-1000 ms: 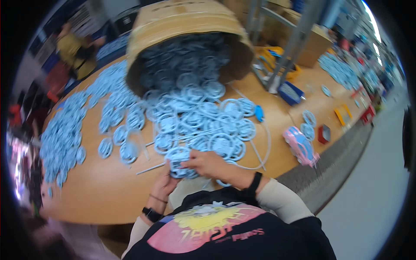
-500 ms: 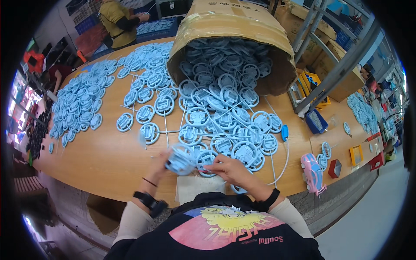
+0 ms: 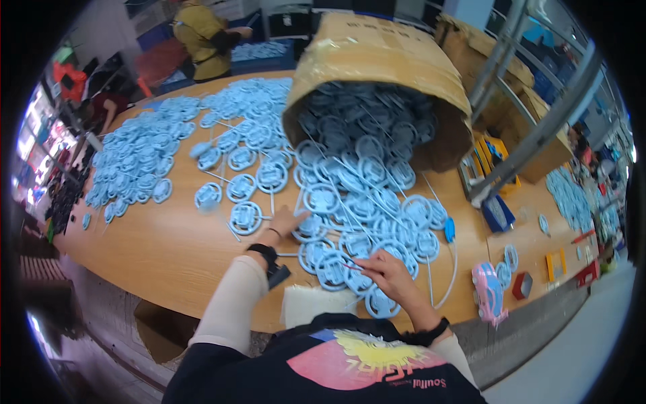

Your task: The person sits at a table and assembles light blue plastic components by inserting a small red piece into a circular frame. They pick up the parts from a large pile, perform the insertion, and place the finished units onto the table. The process is repeated continuously throughout the clip.

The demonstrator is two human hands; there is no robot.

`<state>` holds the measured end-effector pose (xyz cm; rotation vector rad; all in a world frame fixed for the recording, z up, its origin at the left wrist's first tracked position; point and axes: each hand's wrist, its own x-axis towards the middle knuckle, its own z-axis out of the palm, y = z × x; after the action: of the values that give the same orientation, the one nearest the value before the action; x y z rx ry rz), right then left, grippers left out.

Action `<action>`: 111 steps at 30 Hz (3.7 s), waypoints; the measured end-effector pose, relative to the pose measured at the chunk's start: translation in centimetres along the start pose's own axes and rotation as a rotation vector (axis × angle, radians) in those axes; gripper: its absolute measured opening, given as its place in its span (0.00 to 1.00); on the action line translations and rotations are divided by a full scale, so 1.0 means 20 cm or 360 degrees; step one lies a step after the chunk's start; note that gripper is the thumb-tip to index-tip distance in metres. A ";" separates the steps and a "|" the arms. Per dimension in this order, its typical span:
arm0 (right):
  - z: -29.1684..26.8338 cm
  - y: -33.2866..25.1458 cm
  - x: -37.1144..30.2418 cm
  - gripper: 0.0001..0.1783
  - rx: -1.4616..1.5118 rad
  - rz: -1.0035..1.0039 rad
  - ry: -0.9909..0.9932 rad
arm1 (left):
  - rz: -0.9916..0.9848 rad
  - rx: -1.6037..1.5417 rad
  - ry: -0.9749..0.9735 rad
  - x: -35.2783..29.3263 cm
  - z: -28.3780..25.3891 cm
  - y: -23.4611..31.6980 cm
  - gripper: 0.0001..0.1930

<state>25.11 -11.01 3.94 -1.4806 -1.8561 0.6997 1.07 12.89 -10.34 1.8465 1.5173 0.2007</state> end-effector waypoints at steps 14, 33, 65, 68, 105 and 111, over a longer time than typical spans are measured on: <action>-0.05 -0.19 0.00 0.18 0.0730 -0.0046 0.0124 | 0.0378 -0.2594 -0.0711 -0.79 -0.60 0.42 0.20; -0.14 -0.19 0.02 0.17 -0.0153 -0.0302 0.0219 | 0.0128 -0.1961 -0.0517 -0.87 -0.14 0.53 0.15; 0.10 -0.09 -0.04 0.13 -0.0048 -0.0201 -0.0008 | 0.0201 -0.2107 -0.1098 -0.91 0.01 0.34 0.23; 0.16 -0.05 -0.03 0.13 0.0021 -0.0246 -0.0173 | 0.0183 -0.1783 -0.1055 -0.84 -0.08 0.14 0.23; -0.10 -0.18 -0.02 0.18 0.0293 -0.0226 0.0264 | 0.0297 -0.1566 -0.0284 -0.83 -0.48 0.51 0.11; -0.09 -0.21 0.02 0.17 -0.0166 -0.0242 0.0293 | 0.0278 -0.1705 -0.0415 -0.92 -0.28 0.61 0.12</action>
<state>23.77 -11.55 8.24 -1.4000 -1.8621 0.3868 2.24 -1.87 7.08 1.0584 0.7812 0.6742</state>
